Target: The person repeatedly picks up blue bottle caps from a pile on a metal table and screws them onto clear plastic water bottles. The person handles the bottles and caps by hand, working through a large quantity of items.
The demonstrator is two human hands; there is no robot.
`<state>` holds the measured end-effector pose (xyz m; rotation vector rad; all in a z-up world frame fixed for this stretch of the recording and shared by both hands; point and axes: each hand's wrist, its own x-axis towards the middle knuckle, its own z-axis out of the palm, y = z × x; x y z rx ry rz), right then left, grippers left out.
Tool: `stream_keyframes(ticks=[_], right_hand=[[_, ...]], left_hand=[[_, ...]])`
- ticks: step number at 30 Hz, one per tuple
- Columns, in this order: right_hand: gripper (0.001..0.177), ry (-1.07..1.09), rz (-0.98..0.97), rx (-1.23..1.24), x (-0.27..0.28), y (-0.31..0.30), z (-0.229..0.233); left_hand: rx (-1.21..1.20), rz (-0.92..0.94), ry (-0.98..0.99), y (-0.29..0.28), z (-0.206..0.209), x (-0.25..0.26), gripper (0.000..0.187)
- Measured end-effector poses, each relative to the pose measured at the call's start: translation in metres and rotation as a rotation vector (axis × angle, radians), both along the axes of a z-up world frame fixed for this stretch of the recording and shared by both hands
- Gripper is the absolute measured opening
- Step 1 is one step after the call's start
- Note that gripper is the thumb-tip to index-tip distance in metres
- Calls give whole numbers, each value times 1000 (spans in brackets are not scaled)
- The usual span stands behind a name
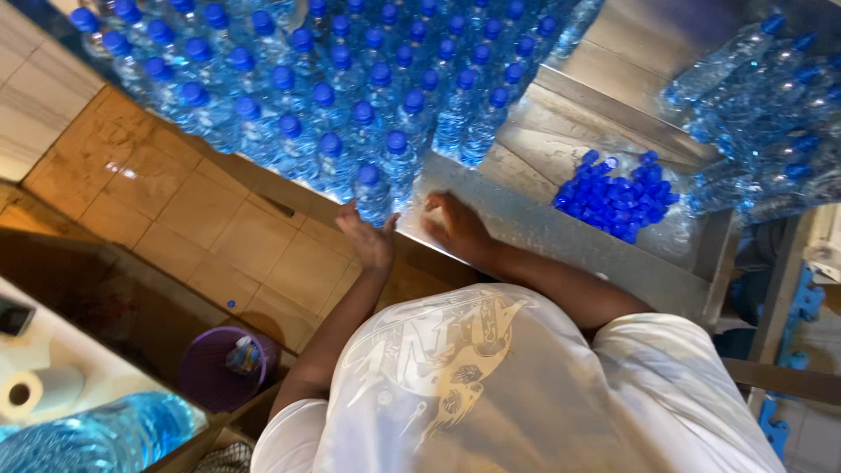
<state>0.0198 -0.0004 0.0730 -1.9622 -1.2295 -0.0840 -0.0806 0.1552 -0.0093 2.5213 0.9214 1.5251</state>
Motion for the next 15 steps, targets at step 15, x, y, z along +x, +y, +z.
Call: stream_keyframes(ticks=[15], right_hand=[[64,-244,-590,-343,161,-219,-53]], left_hand=[[-627,-283,119,-63,3,-33,76]])
